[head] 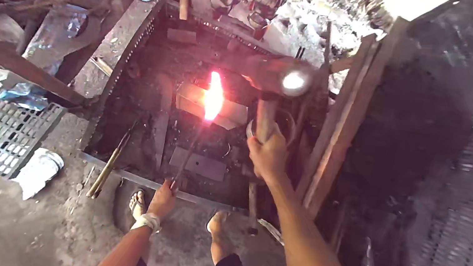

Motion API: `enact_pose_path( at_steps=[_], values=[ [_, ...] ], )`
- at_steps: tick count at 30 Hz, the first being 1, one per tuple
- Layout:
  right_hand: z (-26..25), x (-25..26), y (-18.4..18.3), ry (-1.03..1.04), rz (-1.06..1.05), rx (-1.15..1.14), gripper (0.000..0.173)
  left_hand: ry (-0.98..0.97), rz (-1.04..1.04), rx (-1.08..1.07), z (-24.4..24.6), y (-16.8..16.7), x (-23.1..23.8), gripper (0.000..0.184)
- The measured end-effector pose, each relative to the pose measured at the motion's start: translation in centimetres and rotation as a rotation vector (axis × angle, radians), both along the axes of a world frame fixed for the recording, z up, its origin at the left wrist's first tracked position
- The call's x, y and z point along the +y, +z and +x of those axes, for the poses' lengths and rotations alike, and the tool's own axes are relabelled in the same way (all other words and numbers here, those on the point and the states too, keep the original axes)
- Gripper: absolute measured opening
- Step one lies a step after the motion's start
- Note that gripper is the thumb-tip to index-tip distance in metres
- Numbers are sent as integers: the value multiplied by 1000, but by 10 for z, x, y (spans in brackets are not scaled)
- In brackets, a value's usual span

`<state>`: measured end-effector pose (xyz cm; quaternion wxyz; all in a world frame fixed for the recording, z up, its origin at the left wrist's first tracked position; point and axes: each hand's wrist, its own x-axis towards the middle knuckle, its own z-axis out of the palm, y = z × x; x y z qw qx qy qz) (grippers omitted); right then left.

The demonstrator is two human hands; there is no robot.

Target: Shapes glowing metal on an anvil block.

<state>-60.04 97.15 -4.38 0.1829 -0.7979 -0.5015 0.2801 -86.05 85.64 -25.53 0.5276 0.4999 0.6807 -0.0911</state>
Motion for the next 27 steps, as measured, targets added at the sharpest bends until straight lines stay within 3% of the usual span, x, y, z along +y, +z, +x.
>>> enact_pose_path(
  at_steps=[3, 4, 5, 7, 11, 13, 15, 18, 20, 22, 24, 27],
  values=[
    [-5, 52, -116, 74, -312, 2, 46, -38, 6, 46, -7, -19, -4, 41],
    [-4, 58, -133, 70, -394, 83, 42, -52, 15, 65, -13, -15, -6, 43],
    [-3, 62, -131, 50, -432, 176, 38, -91, 31, 135, -20, -6, -1, 45],
    [3, 51, -93, 0, -425, 349, 35, -152, 53, 288, -34, 37, 8, 51],
    [26, 10, -1, 34, -304, 281, 42, -393, 224, 544, -72, 141, 60, 47],
    [26, 5, 9, 14, -203, 266, 40, -529, 349, 629, -92, 166, 85, 42],
    [20, 17, -19, -18, -106, 267, 36, -649, 475, 719, -103, 182, 107, 35],
    [11, 29, -102, 5, -231, 280, 48, -770, 516, 806, -104, 197, 127, 32],
    [6, 1, -114, -1, -374, 397, 55, -783, 503, 786, -101, 211, 133, 35],
    [4, -42, -84, -103, -379, 476, 51, -766, 367, 720, -99, 228, 150, 39],
    [5, -93, -43, -156, -426, 407, 43, -752, 202, 572, -107, 228, 158, 41],
    [6, -151, 22, -215, -434, 306, 43, -605, 169, 127, -133, 156, 135, 42]
  ],
)
